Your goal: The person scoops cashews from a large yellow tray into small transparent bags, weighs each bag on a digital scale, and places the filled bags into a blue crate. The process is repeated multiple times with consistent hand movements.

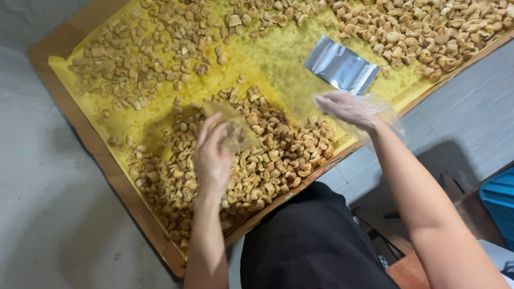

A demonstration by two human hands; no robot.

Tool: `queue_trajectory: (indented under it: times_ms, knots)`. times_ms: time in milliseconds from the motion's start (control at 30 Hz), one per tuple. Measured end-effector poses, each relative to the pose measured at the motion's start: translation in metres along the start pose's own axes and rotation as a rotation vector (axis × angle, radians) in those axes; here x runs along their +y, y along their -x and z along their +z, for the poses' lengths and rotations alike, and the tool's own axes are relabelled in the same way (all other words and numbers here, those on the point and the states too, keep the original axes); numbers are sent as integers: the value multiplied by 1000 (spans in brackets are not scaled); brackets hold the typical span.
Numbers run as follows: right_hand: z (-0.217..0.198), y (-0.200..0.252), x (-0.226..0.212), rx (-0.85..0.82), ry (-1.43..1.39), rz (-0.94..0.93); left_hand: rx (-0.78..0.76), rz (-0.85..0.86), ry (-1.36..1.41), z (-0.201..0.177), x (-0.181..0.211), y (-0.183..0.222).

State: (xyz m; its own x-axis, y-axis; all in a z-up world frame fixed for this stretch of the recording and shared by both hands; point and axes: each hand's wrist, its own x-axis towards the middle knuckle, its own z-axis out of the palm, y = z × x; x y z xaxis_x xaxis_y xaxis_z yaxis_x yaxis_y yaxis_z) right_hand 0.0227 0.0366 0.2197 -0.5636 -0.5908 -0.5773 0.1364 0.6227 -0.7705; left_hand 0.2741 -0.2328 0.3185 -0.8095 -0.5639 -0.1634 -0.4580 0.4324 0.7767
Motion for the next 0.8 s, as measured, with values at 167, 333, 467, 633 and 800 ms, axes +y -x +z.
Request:
queue_trajectory:
  times_ms: [167,333,467,633,800]
  knots:
    - [-1,-71,150,6,418,412,133,91,-105,-12,-41,24]
    - [65,-84,192,-54,-168,587,189,114,-202,-19,-53,45]
    - [113,-89,166,-180,268,450,156,-199,70,-22,-42,44]
    - [167,-88,119,-44,-509,632,134,-331,215,-20,-42,51]
    - [191,-86,101,-79,-948,637,98,-426,172,-27,-41,64]
